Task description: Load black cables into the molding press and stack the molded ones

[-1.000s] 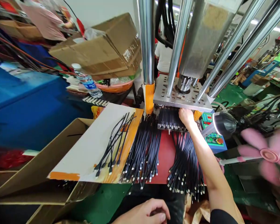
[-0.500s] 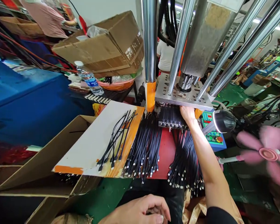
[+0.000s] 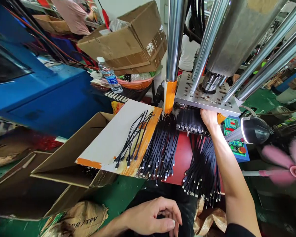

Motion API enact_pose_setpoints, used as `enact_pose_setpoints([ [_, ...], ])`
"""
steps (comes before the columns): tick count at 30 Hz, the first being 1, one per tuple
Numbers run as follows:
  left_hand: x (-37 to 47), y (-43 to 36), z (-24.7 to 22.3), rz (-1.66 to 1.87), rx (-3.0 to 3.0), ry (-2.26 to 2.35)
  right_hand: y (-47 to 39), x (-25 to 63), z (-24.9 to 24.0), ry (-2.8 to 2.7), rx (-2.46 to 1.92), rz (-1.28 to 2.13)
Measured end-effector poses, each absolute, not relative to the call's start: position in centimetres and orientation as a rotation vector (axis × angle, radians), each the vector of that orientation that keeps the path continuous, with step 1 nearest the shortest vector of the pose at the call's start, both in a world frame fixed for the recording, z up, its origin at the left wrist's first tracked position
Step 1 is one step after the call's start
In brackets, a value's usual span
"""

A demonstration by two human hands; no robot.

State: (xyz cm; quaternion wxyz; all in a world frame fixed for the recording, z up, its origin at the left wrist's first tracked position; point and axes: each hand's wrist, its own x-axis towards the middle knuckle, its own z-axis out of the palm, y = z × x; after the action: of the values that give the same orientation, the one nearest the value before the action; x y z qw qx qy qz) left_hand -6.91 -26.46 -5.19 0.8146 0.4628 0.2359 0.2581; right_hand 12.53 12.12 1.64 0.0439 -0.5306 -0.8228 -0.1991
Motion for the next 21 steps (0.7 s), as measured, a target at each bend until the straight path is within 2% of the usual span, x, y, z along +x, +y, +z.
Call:
enact_pose_setpoints([
  [6,-8.6,-25.4,-2.6,0.746,1.033,0.501,4.2,15.8,2.1,-2.364,-1.546,-0.669],
  [11,-13.1,-22.7,0.5,0.989,1.299,0.737,-5.7,17.9,6.6,-1.98,-1.235,-0.799],
  [13,-14.6,-20.9,1.3,1.116,1.415,0.956,-8.8,18.0,9.3,-1.951,-1.203,-0.681],
  [16,-15.0,-18.0,1.4,1.267,1.501,1.18,-12.4,17.8,12.1,-2.087,-1.183,-0.314],
  [18,-13.5,-16.8,0.6,1.191,1.493,1.017,-14.2,17.5,12.6,-2.176,-1.186,-0.131],
  [21,-9.2,-17.2,-1.5,0.855,1.323,0.524,-16.2,16.8,11.7,-2.244,-1.211,0.01],
])
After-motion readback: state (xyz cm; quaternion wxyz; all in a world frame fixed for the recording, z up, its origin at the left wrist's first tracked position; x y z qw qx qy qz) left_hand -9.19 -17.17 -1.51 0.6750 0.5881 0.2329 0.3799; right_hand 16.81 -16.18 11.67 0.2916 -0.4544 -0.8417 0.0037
